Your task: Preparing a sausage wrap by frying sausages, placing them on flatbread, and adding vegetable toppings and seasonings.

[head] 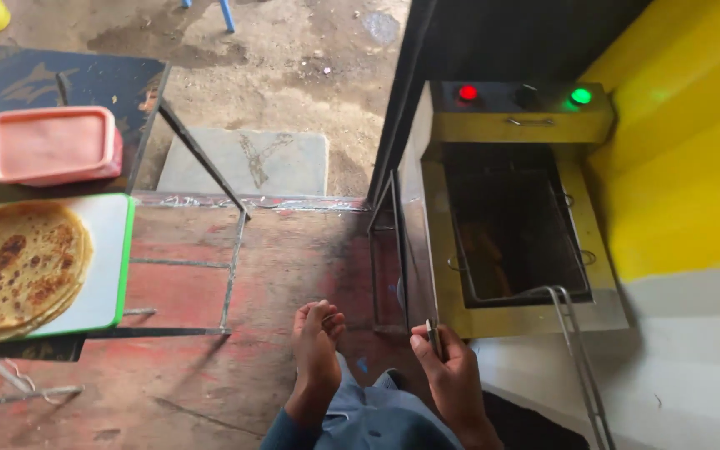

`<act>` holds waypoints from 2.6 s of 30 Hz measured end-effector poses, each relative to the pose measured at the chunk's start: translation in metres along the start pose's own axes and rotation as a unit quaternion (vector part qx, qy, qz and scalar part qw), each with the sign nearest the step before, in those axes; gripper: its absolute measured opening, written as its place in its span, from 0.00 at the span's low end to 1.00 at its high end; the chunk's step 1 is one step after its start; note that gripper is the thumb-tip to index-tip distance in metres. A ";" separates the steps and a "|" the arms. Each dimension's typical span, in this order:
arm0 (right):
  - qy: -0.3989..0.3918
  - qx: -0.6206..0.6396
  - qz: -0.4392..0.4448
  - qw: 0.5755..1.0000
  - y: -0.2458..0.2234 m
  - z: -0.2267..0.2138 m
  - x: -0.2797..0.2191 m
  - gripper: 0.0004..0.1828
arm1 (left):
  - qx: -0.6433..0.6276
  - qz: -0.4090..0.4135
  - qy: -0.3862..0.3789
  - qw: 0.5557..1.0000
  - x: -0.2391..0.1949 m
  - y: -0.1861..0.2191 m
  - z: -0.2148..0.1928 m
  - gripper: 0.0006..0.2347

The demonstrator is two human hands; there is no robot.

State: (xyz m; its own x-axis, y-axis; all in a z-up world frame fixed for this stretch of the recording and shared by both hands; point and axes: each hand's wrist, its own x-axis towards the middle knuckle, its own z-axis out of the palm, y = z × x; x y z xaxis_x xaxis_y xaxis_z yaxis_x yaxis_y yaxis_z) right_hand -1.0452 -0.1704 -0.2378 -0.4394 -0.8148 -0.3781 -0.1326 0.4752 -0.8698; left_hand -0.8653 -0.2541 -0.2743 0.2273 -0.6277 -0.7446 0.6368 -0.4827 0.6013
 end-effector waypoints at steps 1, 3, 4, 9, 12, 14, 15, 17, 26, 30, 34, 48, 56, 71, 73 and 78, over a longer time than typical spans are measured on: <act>0.010 0.007 0.000 1.000 0.003 -0.004 -0.002 0.09 | 0.007 0.001 -0.009 1.000 0.006 -0.006 -0.002 0.07; 0.041 0.029 0.003 0.999 0.006 -0.010 -0.001 0.10 | 0.010 -0.003 -0.050 0.999 0.022 -0.016 0.000 0.07; 0.052 0.036 -0.002 0.998 0.007 -0.009 0.002 0.10 | 0.015 0.000 -0.062 0.998 0.033 -0.014 0.009 0.07; 0.130 0.114 0.020 0.985 0.013 -0.020 -0.014 0.08 | 0.044 0.070 -0.076 0.994 0.059 -0.026 0.032 0.05; 0.167 0.092 -0.001 0.982 0.029 -0.024 -0.011 0.08 | 0.110 0.062 -0.109 0.986 0.015 -0.008 0.065 0.03; 0.164 0.135 0.026 0.977 0.020 -0.015 -0.022 0.09 | 0.095 0.030 -0.129 0.987 0.002 -0.006 0.067 0.03; 0.162 0.178 0.036 0.970 0.012 -0.013 -0.017 0.10 | 0.068 0.007 -0.157 0.985 -0.002 -0.004 0.077 0.06; 0.155 0.170 0.024 0.973 0.007 -0.009 -0.015 0.09 | 0.078 0.009 -0.159 0.984 -0.003 0.001 0.076 0.05; 0.132 0.149 0.035 0.979 -0.016 0.008 -0.004 0.08 | 0.098 0.027 -0.137 0.985 0.026 0.031 0.065 0.03; 0.120 0.103 0.017 0.987 -0.014 0.010 0.005 0.08 | 0.050 0.019 -0.107 0.993 0.051 0.031 0.059 0.05; 0.108 0.092 0.047 0.989 -0.029 0.013 0.010 0.10 | -0.057 0.043 -0.118 0.990 0.099 0.087 0.064 0.11; 0.042 0.046 -0.003 0.998 -0.037 0.026 0.025 0.08 | -0.069 0.114 -0.081 0.988 0.103 0.117 0.054 0.07; 0.053 0.046 0.037 0.997 -0.035 0.021 0.022 0.10 | 0.140 -0.011 -0.185 0.973 0.046 0.054 0.072 0.16; 0.098 0.084 0.044 0.991 -0.005 0.001 -0.001 0.10 | 0.249 -0.028 -0.215 0.944 -0.002 0.038 0.079 0.14; 0.096 0.070 0.041 0.992 -0.001 -0.003 -0.004 0.11 | 0.257 -0.025 -0.210 0.943 -0.006 0.029 0.075 0.14; 0.055 0.072 -0.017 0.996 0.004 -0.002 -0.002 0.07 | 0.244 -0.029 -0.189 0.951 -0.026 0.013 0.053 0.12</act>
State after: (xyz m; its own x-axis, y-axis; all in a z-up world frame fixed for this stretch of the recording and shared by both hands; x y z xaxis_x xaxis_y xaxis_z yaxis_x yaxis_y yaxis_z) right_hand -1.0464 -0.1665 -0.2403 -0.5322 -0.7850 -0.3171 -0.0248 0.3888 -0.9210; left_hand -0.9015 -0.2766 -0.2317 -0.1367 -0.7217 -0.6786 0.2013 -0.6909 0.6943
